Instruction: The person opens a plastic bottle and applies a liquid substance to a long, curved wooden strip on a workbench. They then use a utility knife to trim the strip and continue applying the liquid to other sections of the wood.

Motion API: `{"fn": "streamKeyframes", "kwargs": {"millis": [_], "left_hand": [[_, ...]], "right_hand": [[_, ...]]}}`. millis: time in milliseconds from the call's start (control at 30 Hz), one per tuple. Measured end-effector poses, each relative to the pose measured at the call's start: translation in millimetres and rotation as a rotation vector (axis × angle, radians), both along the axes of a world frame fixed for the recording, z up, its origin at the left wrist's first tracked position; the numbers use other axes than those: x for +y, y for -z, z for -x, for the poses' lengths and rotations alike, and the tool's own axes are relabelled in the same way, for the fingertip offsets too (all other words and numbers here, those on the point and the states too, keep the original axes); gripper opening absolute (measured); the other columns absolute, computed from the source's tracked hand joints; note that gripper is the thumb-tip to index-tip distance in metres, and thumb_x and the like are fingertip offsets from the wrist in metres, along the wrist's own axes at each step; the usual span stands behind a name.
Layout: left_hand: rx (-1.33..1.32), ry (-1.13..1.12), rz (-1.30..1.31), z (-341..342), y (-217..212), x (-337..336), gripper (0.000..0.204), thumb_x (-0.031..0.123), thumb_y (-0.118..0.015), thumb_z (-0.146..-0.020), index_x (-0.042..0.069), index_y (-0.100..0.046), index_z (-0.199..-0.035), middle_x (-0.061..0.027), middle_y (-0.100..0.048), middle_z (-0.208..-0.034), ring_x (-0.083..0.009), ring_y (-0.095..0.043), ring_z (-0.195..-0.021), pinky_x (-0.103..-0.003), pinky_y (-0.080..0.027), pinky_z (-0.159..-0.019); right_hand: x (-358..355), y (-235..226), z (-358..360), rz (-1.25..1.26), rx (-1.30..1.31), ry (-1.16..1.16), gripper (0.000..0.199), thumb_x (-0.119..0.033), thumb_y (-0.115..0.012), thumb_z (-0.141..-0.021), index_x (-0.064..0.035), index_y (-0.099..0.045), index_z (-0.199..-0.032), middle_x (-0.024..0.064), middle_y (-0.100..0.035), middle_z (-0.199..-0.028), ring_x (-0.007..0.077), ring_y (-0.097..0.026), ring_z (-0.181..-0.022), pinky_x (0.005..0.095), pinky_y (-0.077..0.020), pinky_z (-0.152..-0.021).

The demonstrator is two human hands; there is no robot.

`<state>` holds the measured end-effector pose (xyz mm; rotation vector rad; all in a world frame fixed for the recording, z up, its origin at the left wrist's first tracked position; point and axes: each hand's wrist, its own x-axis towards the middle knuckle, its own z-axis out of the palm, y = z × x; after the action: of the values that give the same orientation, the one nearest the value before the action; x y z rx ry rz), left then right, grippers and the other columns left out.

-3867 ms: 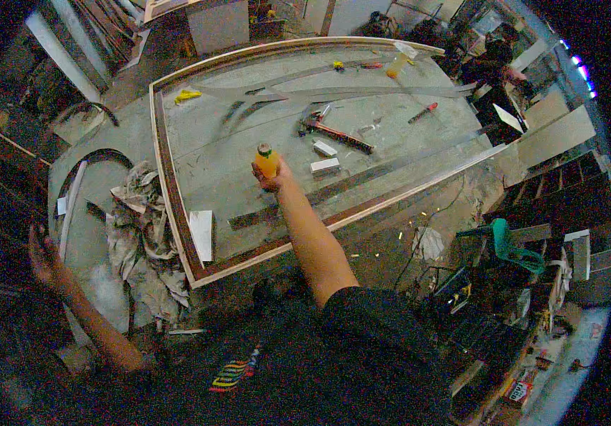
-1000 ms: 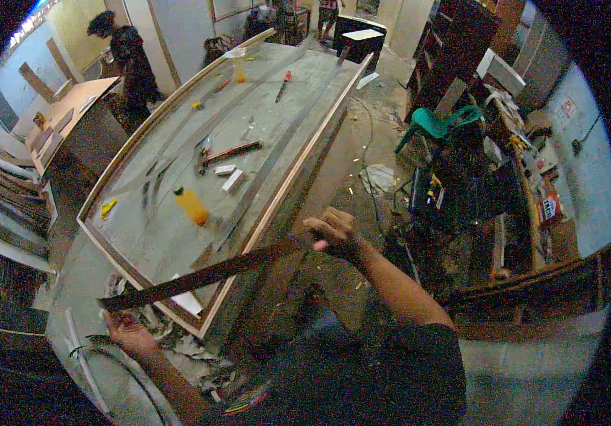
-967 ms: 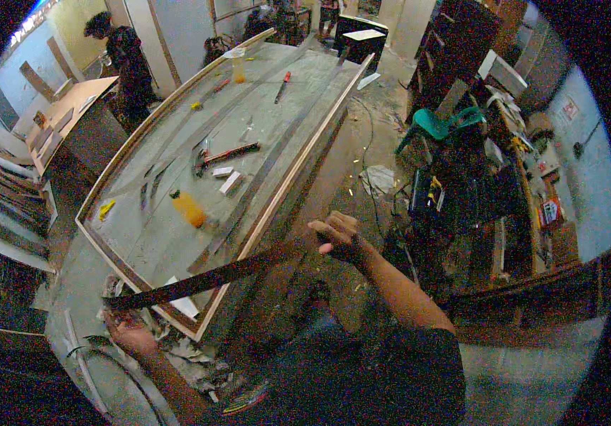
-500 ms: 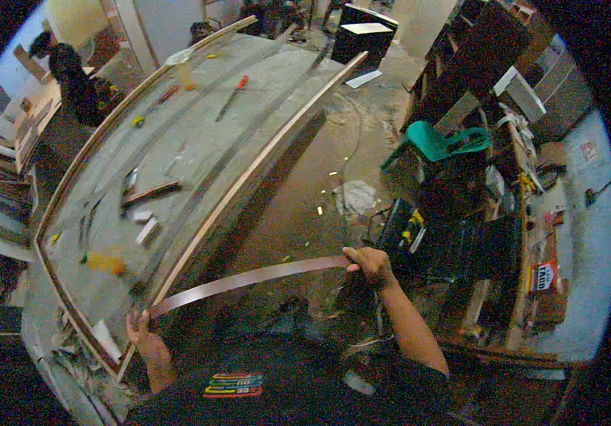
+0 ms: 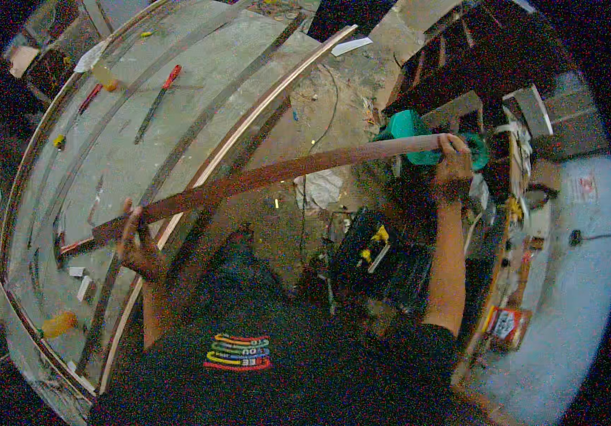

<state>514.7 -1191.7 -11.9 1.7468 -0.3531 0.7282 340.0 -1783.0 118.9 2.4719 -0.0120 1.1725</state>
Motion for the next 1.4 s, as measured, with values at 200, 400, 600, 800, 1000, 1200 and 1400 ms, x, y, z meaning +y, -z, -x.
{"fn": "streamKeyframes", "kwargs": {"millis": [200, 400, 600, 800, 1000, 1200, 1400], "left_hand": [[-0.039, -0.036, 0.022, -67, -31, -81, 0.02, 0.007, -0.074, -0.094, 0.006, -0.078, -0.114, -0.0182, -0.077, -0.107, -0.0279, -0.076, -0.097, -0.034, -0.057, -0.087], [0.465, -0.034, -0.537, -109, -23, -197, 0.023, 0.021, -0.073, -0.095, 0.014, -0.079, -0.116, -0.0177, -0.073, -0.083, -0.0232, -0.074, -0.072, -0.035, -0.052, -0.065], [0.54, -0.177, -0.8, -172, 0, -360, 0.02, 0.025, -0.068, -0.097, 0.013, -0.08, -0.107, -0.0119, -0.075, -0.088, -0.031, -0.069, -0.079, -0.042, -0.053, -0.072], [0.459, -0.294, -0.887, -227, 17, -466, 0.016, 0.024, -0.073, -0.092, 0.009, -0.077, -0.095, -0.0127, -0.063, -0.077, -0.0337, -0.059, -0.077, -0.045, -0.049, -0.08], [0.644, -0.279, -0.83, -246, 32, -517, 0.02, 0.026, -0.075, -0.09, 0.009, -0.076, -0.099, -0.0121, -0.058, -0.076, -0.0327, -0.056, -0.079, -0.047, -0.045, -0.077], [0.632, -0.288, -0.808, -246, 47, -539, 0.025, 0.027, -0.078, -0.087, 0.007, -0.076, -0.103, -0.013, -0.059, -0.079, -0.0342, -0.056, -0.082, -0.047, -0.045, -0.078], [0.611, -0.501, -0.922, -220, 85, -513, 0.022, 0.021, -0.075, -0.089, 0.008, -0.078, -0.106, -0.0143, -0.067, -0.087, -0.0368, -0.061, -0.09, -0.05, -0.044, -0.09]], "right_hand": [[-85, -47, -97, 0.018, -0.216, -0.004, 0.038, 0.007, -0.061, -0.085, -0.0127, -0.077, -0.112, 0.008, -0.075, -0.111, 0.029, -0.07, -0.105, 0.043, -0.0568, -0.096], [-235, 8, -227, -0.097, -0.034, -0.129, 0.035, 0.01, -0.06, -0.083, -0.009, -0.077, -0.107, 0.0107, -0.074, -0.11, 0.0296, -0.07, -0.107, 0.0424, -0.0555, -0.097], [-409, 105, -439, -0.361, 0.276, -0.2, 0.027, 0.002, -0.06, -0.086, -0.0084, -0.076, -0.106, 0.0146, -0.072, -0.11, 0.0332, -0.069, -0.108, 0.0396, -0.0559, -0.092], [-505, 173, -603, -0.432, 0.4, -0.344, 0.026, 0.005, -0.056, -0.082, -0.0081, -0.073, -0.097, 0.0118, -0.072, -0.106, 0.0347, -0.067, -0.104, 0.0432, -0.0551, -0.087], [-529, 212, -674, -0.573, 0.574, -0.159, 0.024, 0.005, -0.058, -0.08, -0.0077, -0.073, -0.094, 0.0103, -0.071, -0.102, 0.0349, -0.066, -0.103, 0.0436, -0.0543, -0.088], [-562, 239, -685, -0.433, 0.66, -0.227, 0.025, 0.001, -0.057, -0.081, -0.0106, -0.075, -0.094, 0.0107, -0.069, -0.098, 0.0343, -0.066, -0.099, 0.0453, -0.0542, -0.084], [-542, 210, -667, -0.477, 0.48, -0.305, 0.017, -0.003, -0.062, -0.082, -0.0081, -0.073, -0.095, 0.0166, -0.068, -0.091, 0.0373, -0.065, -0.089, 0.0463, -0.0517, -0.075]]}}
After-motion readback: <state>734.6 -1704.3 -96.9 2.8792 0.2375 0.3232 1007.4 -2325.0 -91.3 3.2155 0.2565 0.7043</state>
